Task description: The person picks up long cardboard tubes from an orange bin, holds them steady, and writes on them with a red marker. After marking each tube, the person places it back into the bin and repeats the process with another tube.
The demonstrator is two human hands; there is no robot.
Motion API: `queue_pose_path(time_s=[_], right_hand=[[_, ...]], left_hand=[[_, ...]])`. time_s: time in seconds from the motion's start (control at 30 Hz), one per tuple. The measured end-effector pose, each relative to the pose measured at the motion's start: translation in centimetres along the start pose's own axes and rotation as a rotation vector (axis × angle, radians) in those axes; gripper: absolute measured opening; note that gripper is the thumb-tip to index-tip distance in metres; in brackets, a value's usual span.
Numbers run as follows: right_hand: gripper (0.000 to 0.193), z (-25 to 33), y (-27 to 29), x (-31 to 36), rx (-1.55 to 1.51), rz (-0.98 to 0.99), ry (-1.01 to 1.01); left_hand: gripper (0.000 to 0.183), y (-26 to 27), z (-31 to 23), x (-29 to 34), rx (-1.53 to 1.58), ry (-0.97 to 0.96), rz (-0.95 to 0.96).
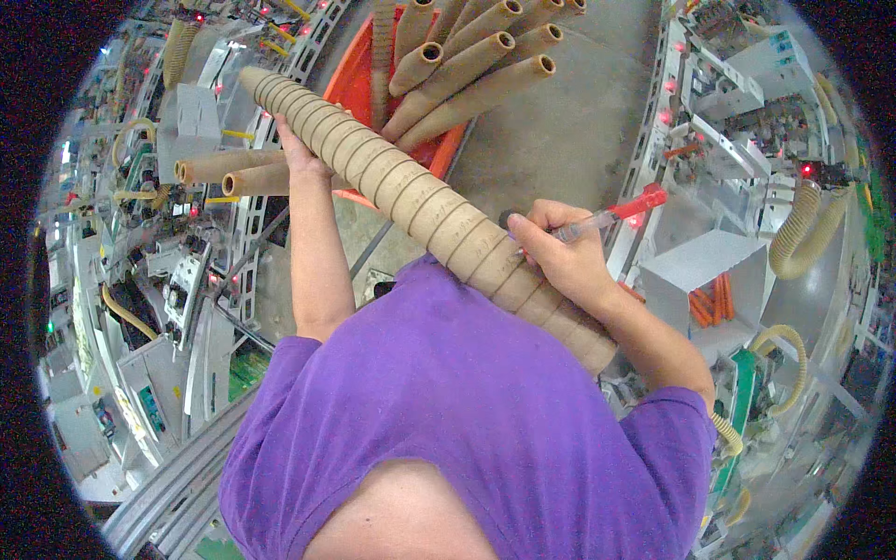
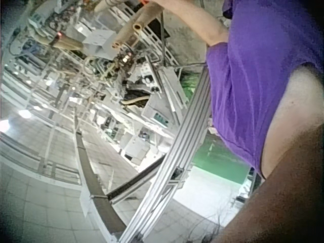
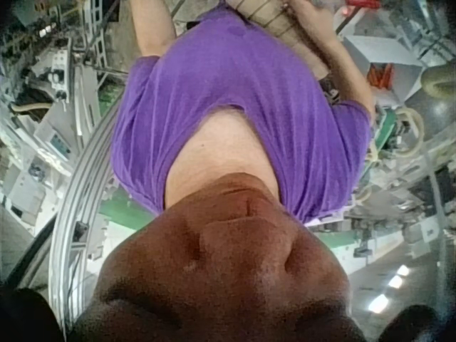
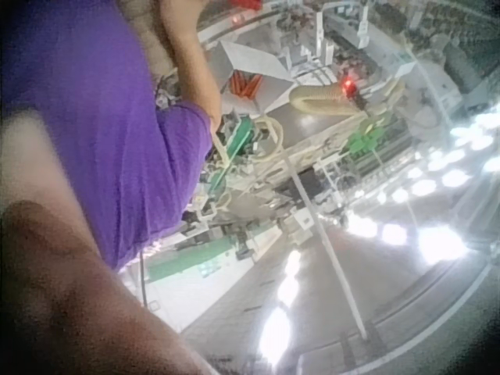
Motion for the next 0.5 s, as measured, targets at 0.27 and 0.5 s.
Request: queue_pose_path(time_s=[0.27, 0.5], right_hand=[[0.031, 1.1, -0.8, -0.8, 0.000, 0.007, -0.027], [0.028, 1.4, -0.8, -0.7, 0.074, 0.040, 0.090]], left_hand=[[0.084, -0.1, -0.7, -0.4, -0.024, 0.007, 0.053], [0.088, -0.1, -0.8, -2.2, -0.060, -0.021, 0.136]])
Point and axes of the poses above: each hand's wrist, its own x-axis away from the middle knuckle, its own y-axis out of the back of the hand, z = x × y, the point moved 3 cm from there along -x, towards the middle knuckle, and after that the axes turned 9 degrees about y, right-handed, at the moved point
